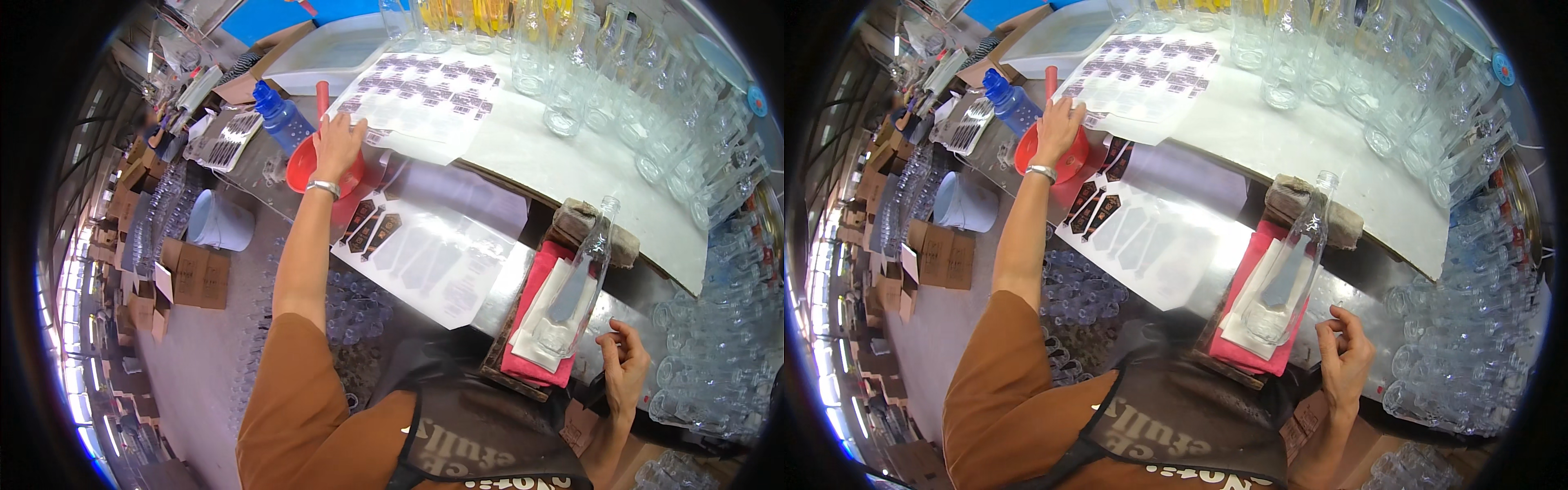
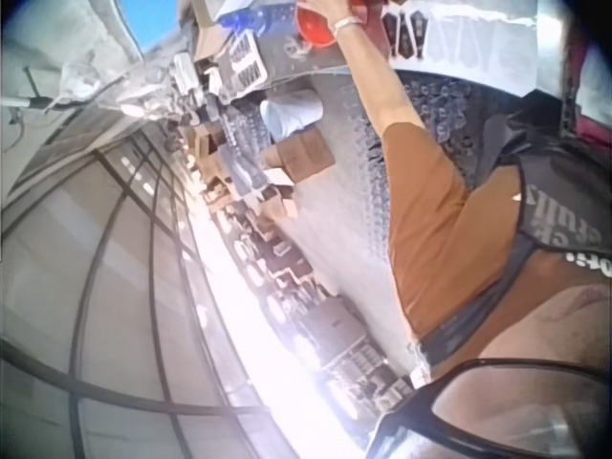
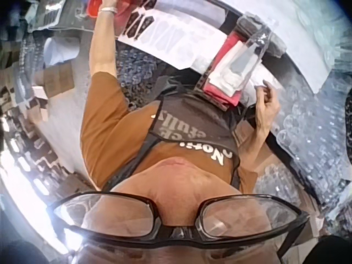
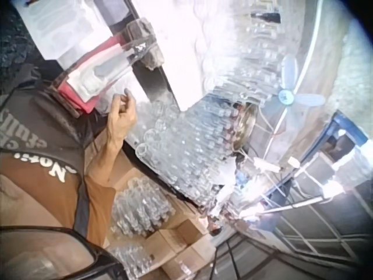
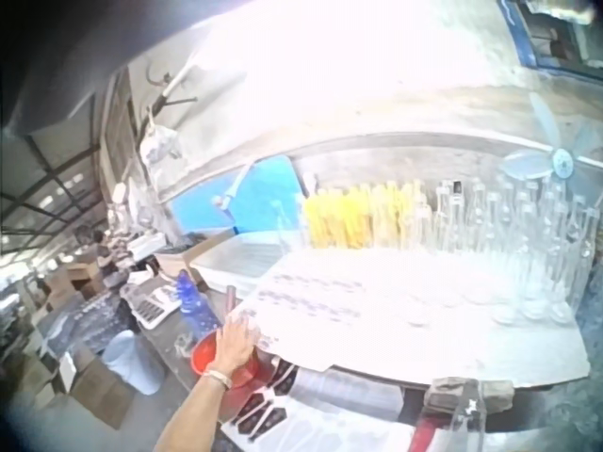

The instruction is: The person repeatedly applies a black label to clear plastic bottles, smooths it with a black card, and places the labeled bottles aside. The person handles bottles and labels one at a time throughout the clip.

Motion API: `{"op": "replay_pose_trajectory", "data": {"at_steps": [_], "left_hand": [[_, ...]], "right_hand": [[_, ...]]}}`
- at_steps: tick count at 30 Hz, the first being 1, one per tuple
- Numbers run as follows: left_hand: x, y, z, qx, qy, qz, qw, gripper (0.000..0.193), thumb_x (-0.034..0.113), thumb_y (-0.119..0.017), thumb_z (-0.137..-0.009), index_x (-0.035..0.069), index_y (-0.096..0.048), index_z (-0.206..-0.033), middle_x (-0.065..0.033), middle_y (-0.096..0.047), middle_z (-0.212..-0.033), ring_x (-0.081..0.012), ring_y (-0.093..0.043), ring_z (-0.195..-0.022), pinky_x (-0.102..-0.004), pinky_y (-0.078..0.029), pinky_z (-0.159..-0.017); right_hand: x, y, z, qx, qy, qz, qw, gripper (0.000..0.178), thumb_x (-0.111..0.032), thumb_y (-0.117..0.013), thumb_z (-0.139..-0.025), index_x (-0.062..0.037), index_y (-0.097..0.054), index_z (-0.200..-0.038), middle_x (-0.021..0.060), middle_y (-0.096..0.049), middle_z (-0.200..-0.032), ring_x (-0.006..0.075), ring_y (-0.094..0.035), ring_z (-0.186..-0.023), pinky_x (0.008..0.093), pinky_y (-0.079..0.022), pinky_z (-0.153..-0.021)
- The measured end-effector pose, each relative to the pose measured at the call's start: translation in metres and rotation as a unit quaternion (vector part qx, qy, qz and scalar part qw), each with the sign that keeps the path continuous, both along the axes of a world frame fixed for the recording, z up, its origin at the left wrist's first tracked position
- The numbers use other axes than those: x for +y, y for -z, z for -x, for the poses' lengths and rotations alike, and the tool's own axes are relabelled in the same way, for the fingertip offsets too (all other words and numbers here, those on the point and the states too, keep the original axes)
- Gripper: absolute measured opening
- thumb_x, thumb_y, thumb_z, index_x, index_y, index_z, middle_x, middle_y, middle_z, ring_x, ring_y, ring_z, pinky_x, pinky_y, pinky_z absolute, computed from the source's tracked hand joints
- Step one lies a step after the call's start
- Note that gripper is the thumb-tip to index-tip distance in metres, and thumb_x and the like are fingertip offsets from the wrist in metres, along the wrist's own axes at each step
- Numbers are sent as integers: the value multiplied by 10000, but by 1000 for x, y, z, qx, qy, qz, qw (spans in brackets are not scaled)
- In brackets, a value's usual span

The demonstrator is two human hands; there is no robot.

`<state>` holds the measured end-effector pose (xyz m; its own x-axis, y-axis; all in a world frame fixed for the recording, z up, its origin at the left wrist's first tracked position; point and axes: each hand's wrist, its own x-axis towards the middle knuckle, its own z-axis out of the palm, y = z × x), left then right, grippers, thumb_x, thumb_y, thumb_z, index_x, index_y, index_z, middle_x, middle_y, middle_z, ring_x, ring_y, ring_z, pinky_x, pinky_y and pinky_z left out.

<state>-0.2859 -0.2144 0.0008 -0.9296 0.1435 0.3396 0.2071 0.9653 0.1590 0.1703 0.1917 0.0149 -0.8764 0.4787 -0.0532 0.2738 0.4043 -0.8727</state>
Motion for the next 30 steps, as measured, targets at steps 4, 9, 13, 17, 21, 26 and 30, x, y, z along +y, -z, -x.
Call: {"op": "replay_pose_trajectory", "data": {"at_steps": [4,9,13,17,21,26,30], "left_hand": [[-12,2,-10,10,119,26,993,572,378,-612,-912,56,-555,-1382,-170,-513,-1469,-383,-327,-1457,-610,-249,-1164],[-31,17,3,125,168,11,978,412,161,-637,-863,58,-643,-1262,-143,-608,-1355,-336,-474,-1352,-512,-350,-1123],[-49,8,-1,115,187,-48,974,237,106,-627,-881,53,-717,-1094,-122,-718,-1129,-328,-644,-1108,-440,-482,-966],[-44,-14,-40,40,105,-172,979,210,173,-667,-915,38,-739,-1059,-105,-743,-931,-203,-696,-862,-324,-522,-792],[4,-8,-87,-215,155,-412,872,294,196,-691,-934,14,-709,-1164,-48,-748,-981,-105,-658,-854,-276,-507,-790],[141,-27,-224,-272,357,-417,790,382,189,-743,-898,2,-680,-1226,-109,-720,-1205,-221,-673,-1128,-334,-498,-997],[198,-58,-284,-36,555,-191,809,631,165,-796,-811,95,-572,-1397,-139,-530,-1477,-317,-486,-1384,-481,-374,-1143]], "right_hand": [[-1,1,-4,7,13,5,1000,290,-64,-691,-912,41,-633,-1176,28,-664,-824,13,-469,-561,200,-359,-506],[-8,-4,0,3,-3,-28,1000,294,-91,-708,-905,35,-649,-1163,24,-659,-825,20,-460,-556,213,-368,-508],[-11,0,-5,-1,-8,-22,1000,299,-105,-717,-898,35,-657,-1156,24,-655,-825,24,-467,-566,218,-377,-514],[-7,7,-15,2,4,-12,1000,289,-89,-703,-898,25,-660,-1160,26,-654,-824,39,-483,-579,221,-388,-525],[-5,4,-14,8,17,-29,999,277,-81,-695,-884,13,-675,-1144,41,-654,-799,53,-500,-599,229,-403,-538],[-15,-14,6,34,-31,-49,998,275,-77,-709,-881,14,-678,-1139,26,-690,-839,22,-433,-568,218,-364,-518],[-13,-15,3,28,-40,-34,998,284,-97,-714,-893,13,-678,-1152,38,-690,-833,26,-468,-567,221,-383,-510]]}}
